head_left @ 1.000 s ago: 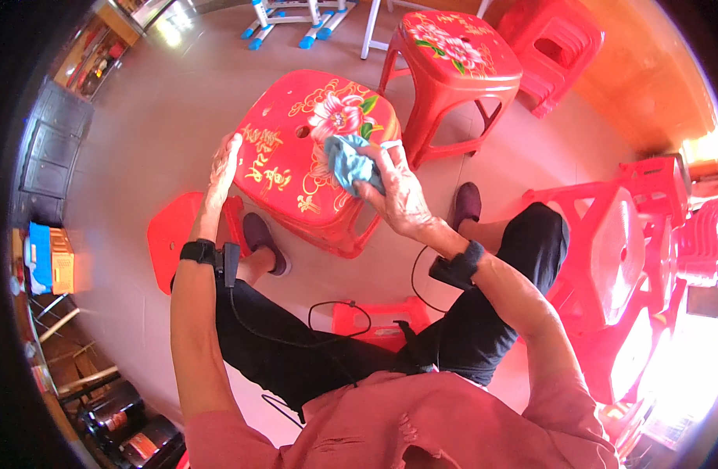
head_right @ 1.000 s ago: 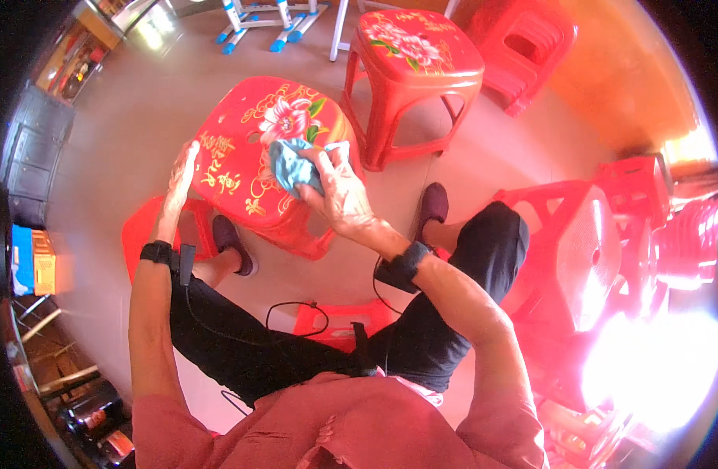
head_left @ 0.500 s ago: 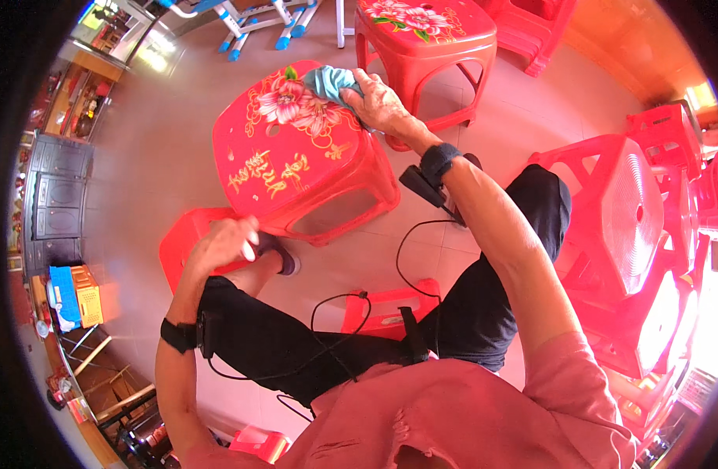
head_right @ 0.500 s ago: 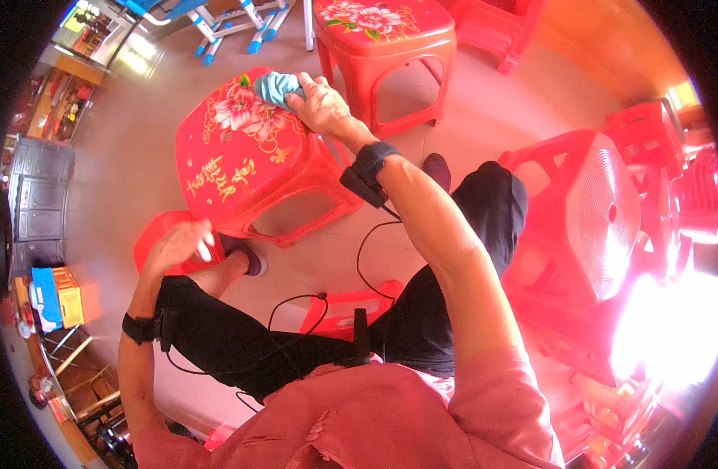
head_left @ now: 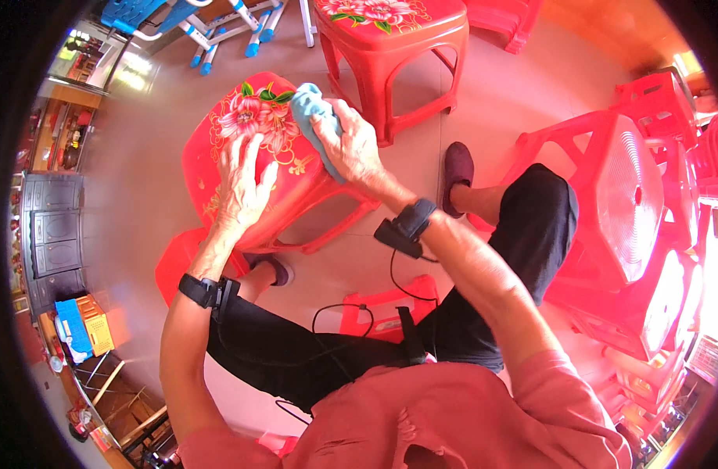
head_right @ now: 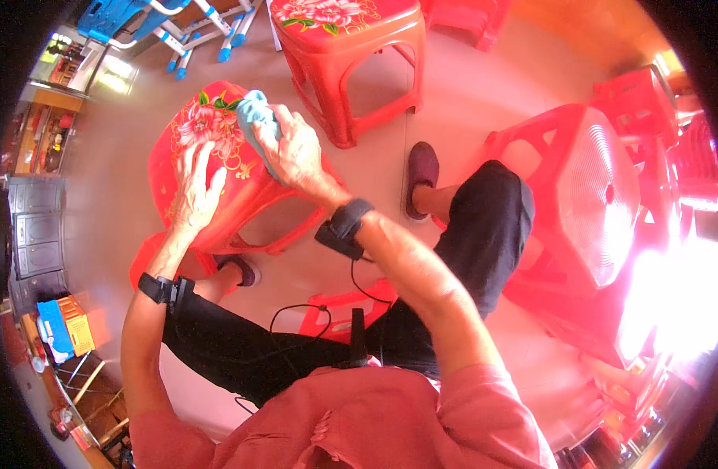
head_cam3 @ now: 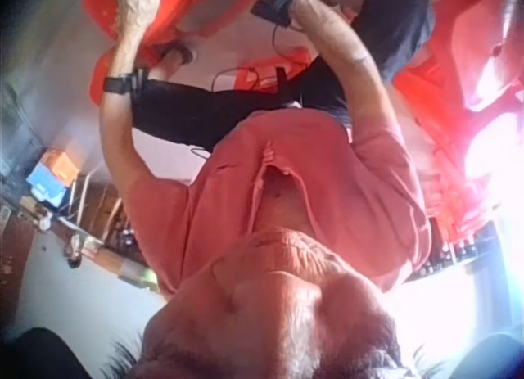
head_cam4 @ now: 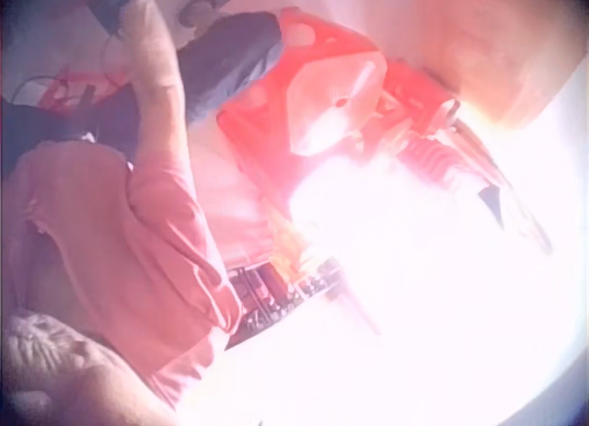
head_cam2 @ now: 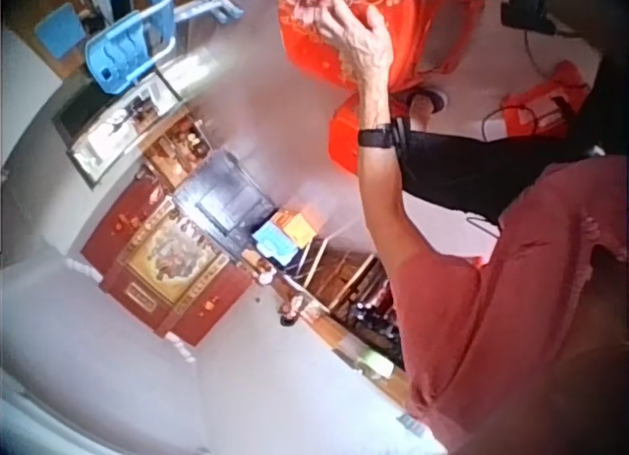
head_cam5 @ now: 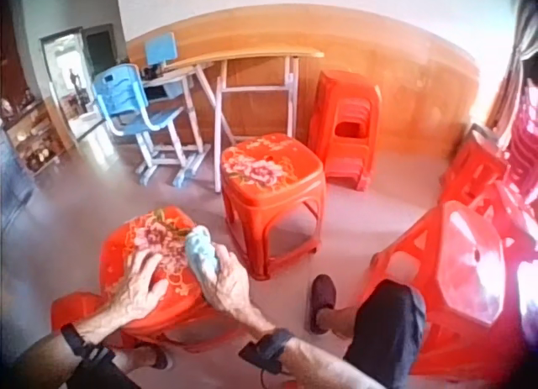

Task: Wiping and cleaning red plastic stools with a cloth.

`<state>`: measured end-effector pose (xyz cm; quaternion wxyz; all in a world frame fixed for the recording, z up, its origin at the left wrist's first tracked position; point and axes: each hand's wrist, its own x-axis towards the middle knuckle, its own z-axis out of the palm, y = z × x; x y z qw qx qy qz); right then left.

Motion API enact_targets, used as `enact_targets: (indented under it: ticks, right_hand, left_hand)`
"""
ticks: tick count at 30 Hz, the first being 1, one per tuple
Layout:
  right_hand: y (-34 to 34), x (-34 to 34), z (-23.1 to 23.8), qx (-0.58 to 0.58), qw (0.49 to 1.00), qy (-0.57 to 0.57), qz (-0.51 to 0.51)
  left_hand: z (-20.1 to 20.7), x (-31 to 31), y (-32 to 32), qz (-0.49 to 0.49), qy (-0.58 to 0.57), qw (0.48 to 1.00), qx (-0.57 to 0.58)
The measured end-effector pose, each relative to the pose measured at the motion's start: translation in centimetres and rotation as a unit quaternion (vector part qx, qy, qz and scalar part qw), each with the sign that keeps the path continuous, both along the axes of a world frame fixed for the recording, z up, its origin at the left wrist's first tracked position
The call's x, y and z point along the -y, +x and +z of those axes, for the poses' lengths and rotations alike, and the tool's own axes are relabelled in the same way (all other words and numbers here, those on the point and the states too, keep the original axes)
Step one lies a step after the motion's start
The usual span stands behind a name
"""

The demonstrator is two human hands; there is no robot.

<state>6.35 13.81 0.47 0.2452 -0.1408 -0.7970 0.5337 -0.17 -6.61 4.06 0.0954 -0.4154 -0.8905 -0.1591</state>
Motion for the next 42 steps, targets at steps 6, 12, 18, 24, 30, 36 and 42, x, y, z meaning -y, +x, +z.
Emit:
enact_targets:
  ticks: [6,12,18,24,30,36,42]
  right_hand:
    - [2.5,1.3,-6.1,-0.012,0.993,-0.091,-0.07]
    - [7.4,-0.8,-22.1,0.258,0.96,-0.067,-0.091]
    - [6.1,0.5,-13.0,0.213,0.963,-0.165,-0.029]
    - [6.7,5.2,-0.9,-0.005,0.986,-0.14,-0.087]
    - [8.0,7.0,-3.6,-0.118,0.992,-0.019,-0.035]
    - [10.3,7.1,-13.7,-0.047,0.998,-0.036,-0.034]
    - [7.6,4.5,-9.5,-0.018,0.967,-0.2,-0.157]
  left_hand:
    - [1.6,-0.5,0.7,0.003,-0.012,1.0,0.009]
    - [2.1,-2.1,1.1,-0.013,-0.005,1.0,0.015]
    - [1.2,-0.6,0.7,0.002,0.011,1.0,0.006]
    - [0.6,-0.4,0.4,0.008,0.007,1.0,-0.024]
    - [0.8,-0.6,0.2,0.0,0.01,0.999,-0.033]
    - [0.9,-1.4,0.3,0.002,0.007,1.0,-0.018]
    - [1.1,0.0,0.6,0.01,0.016,1.0,-0.024]
